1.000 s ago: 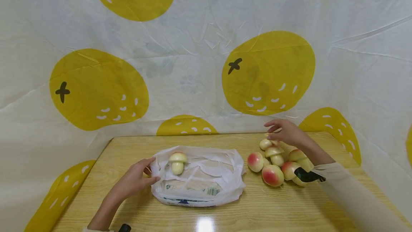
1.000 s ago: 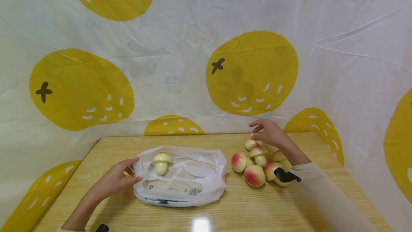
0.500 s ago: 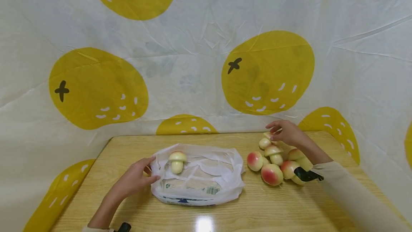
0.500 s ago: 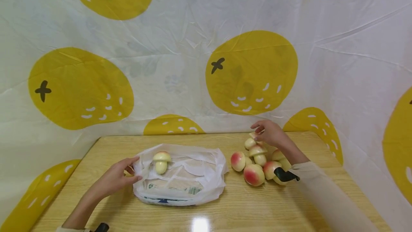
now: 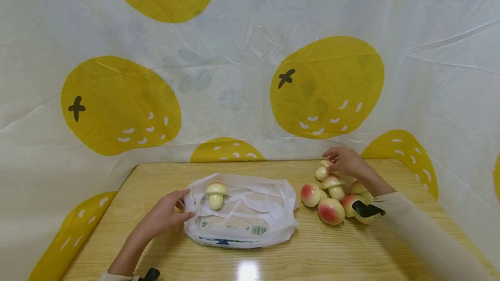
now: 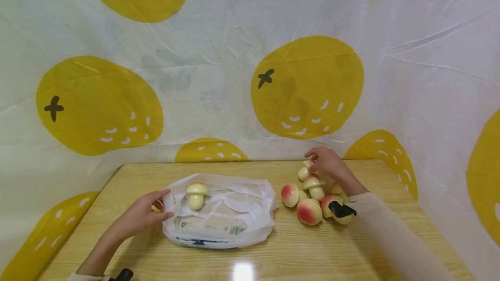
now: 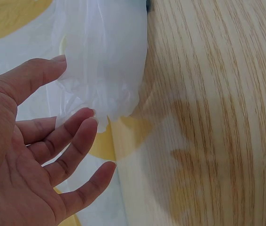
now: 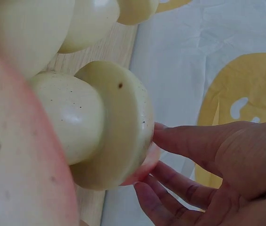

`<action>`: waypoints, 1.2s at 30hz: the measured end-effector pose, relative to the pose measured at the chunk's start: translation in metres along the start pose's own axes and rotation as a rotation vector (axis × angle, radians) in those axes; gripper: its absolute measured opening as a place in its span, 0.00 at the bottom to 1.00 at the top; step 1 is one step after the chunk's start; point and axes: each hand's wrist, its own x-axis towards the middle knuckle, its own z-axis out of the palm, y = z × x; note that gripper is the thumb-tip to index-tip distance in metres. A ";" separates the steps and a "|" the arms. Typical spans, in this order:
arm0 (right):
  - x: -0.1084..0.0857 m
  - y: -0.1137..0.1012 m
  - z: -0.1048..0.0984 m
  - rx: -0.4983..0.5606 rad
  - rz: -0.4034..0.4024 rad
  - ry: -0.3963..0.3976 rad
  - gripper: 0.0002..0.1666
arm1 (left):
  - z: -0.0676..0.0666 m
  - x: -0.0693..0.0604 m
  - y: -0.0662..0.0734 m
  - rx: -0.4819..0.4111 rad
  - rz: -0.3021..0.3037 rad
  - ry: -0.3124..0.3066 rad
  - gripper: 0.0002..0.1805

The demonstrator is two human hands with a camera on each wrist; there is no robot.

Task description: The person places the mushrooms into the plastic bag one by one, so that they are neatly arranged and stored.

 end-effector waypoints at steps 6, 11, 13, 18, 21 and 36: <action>0.004 -0.002 0.004 -0.047 0.048 -0.046 0.28 | 0.001 0.001 -0.001 0.012 0.010 0.001 0.41; 0.007 -0.002 0.005 -0.082 0.075 -0.069 0.28 | 0.000 0.002 0.000 0.007 0.017 0.001 0.40; 0.008 -0.001 0.005 -0.096 0.074 -0.071 0.28 | -0.001 0.002 0.000 0.006 0.018 0.001 0.40; 0.011 0.001 0.005 -0.113 0.055 -0.069 0.26 | 0.000 0.002 0.000 0.013 0.019 0.001 0.40; 0.011 0.002 0.004 -0.102 0.042 -0.074 0.26 | 0.000 0.003 -0.001 0.016 0.020 0.000 0.40; 0.013 -0.001 0.006 -0.104 0.079 -0.116 0.30 | 0.000 0.002 -0.002 0.011 0.010 0.000 0.40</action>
